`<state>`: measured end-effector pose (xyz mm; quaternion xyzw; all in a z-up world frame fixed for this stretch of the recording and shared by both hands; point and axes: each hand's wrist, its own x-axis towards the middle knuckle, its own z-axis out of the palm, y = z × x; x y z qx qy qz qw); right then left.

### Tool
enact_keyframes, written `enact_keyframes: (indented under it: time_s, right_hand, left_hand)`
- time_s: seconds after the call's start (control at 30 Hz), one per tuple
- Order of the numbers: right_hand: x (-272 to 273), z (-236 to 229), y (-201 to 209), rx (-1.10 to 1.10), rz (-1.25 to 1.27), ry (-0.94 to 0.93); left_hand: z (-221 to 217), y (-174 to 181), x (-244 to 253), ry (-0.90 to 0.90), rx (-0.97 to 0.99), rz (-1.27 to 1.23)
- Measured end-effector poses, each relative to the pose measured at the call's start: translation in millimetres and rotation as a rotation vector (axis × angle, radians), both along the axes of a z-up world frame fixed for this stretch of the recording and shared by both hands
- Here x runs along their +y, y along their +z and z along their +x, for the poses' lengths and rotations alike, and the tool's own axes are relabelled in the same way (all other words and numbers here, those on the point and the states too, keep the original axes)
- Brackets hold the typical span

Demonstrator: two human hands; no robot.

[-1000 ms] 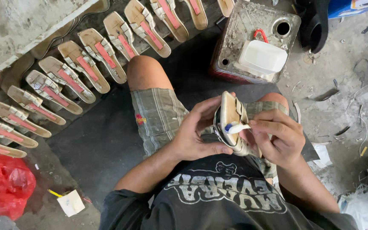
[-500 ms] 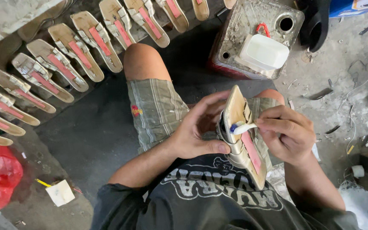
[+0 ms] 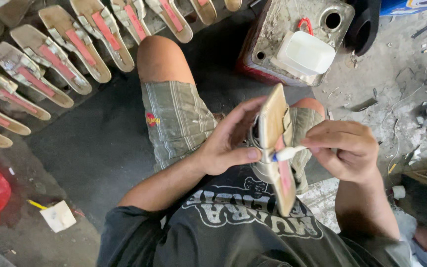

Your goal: The person sits on the floor and scrubs the soles of multiple sandals using a toothbrush. They repeatedly dip the brush into a container of liquid and scrub the bottom of each sandal before placing it back on a nearby shelf.

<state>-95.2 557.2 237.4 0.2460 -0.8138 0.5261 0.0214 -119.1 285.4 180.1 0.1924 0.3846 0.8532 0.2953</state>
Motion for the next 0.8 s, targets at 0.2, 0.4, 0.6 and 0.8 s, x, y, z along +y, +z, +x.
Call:
enact_keyframes:
  time_s: [0.2, 0.4, 0.6, 0.8]
  right_hand:
    - [-37, -4, -7, 0.162, 0.322, -0.4]
    - [-42, 1, -5, 0.094, 0.427, -0.28]
    - [30, -64, -91, -0.064, 0.753, -0.647]
    - [58, -133, -177, -0.068, 1.195, -0.532]
  left_hand:
    - [-4, -12, 9, 0.059, -0.222, 0.021]
    - [-30, -39, 4, 0.092, -0.495, 0.225]
    - [-27, -76, -11, -0.113, -0.672, 0.237]
    - [-9, -82, -5, -0.118, -0.78, 0.121]
